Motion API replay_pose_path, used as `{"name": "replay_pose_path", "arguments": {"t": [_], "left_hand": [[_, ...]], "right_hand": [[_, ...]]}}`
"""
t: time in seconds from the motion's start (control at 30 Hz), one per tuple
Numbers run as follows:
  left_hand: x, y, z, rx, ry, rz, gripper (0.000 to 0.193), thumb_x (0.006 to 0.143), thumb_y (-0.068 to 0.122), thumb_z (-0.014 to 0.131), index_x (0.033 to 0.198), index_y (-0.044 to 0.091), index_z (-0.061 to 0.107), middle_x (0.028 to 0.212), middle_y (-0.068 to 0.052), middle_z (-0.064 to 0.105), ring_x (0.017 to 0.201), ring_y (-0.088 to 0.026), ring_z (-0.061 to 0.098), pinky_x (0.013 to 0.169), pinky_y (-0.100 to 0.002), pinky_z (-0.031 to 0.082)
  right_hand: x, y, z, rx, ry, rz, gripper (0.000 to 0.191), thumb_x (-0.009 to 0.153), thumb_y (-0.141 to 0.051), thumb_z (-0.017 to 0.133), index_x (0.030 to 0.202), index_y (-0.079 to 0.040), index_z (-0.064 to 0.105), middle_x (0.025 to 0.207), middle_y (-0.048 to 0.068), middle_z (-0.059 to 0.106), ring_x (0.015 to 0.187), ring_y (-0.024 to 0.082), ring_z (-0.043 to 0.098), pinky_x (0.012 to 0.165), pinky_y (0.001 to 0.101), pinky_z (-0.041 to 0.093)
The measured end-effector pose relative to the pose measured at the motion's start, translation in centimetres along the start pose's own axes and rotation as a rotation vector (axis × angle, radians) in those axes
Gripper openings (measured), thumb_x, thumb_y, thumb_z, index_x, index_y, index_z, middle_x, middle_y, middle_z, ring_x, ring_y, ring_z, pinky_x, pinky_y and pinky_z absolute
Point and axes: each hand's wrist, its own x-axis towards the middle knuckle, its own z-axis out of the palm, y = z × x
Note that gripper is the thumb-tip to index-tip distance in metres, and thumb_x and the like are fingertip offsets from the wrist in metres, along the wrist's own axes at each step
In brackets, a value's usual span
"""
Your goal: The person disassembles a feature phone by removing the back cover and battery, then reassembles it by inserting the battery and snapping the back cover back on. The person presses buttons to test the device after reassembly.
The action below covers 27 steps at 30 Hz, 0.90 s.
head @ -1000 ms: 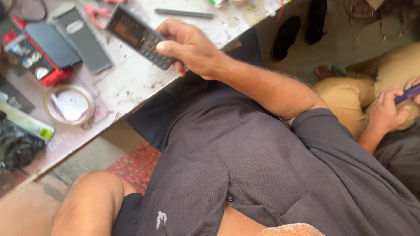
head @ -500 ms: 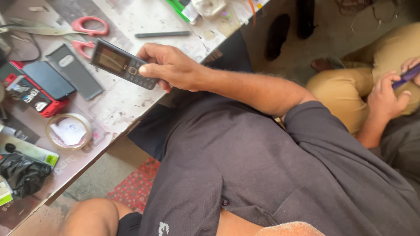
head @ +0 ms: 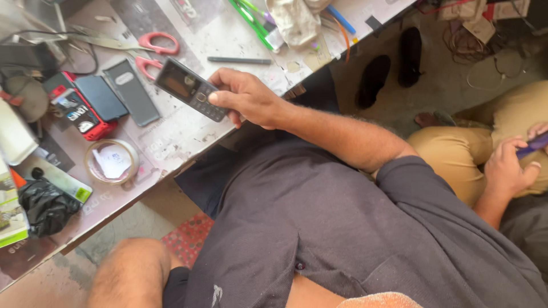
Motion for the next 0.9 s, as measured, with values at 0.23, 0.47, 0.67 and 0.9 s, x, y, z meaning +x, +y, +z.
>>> {"name": "replay_pose_path", "arguments": {"t": [0.23,0.47,0.67,0.9], "left_hand": [[-2.6,-0.1,-0.9,0.139,0.079,-0.203,0.053,0.108,-0.001,0.069,0.149,0.0,0.036,0.138,-0.01,0.055,0.121,-0.017,0.064,0.1,-0.026,0.058],[-12.0,-10.7,-1.0,0.06,0.191,-0.853,0.023,0.11,0.004,0.07,0.125,-0.002,0.054,0.111,-0.008,0.067,0.096,-0.013,0.068,0.081,-0.025,0.057],[-14.9,-13.9,-0.3,-0.033,0.221,-0.888,0.017,0.108,0.008,0.07,0.094,-0.002,0.072,0.083,-0.005,0.074,0.077,-0.013,0.073,0.07,-0.024,0.058],[-16.9,-14.8,-0.5,-0.068,0.209,-0.842,0.015,0.111,0.013,0.069,0.106,0.0,0.075,0.091,-0.01,0.079,0.083,-0.018,0.08,0.074,-0.028,0.066]], "right_hand": [[0.7,0.9,-0.7,0.137,-0.023,-0.028,0.027,0.106,-0.016,0.061,0.128,0.0,0.058,0.098,0.005,0.068,0.073,0.008,0.064,0.055,0.0248,0.054],[-1.4,1.2,-0.9,0.184,-0.144,-0.072,0.033,0.11,-0.016,0.064,0.14,-0.003,0.058,0.114,0.006,0.071,0.087,0.011,0.069,0.065,0.0269,0.057],[-1.8,0.7,-0.5,0.068,-0.225,-0.134,0.025,0.114,-0.015,0.068,0.135,-0.001,0.063,0.116,0.012,0.074,0.094,0.015,0.071,0.075,0.0275,0.059],[-2.7,0.2,-1.4,-0.08,-0.186,-0.175,0.016,0.115,-0.01,0.07,0.125,0.001,0.066,0.106,0.01,0.073,0.087,0.013,0.07,0.075,0.0267,0.06]]}}
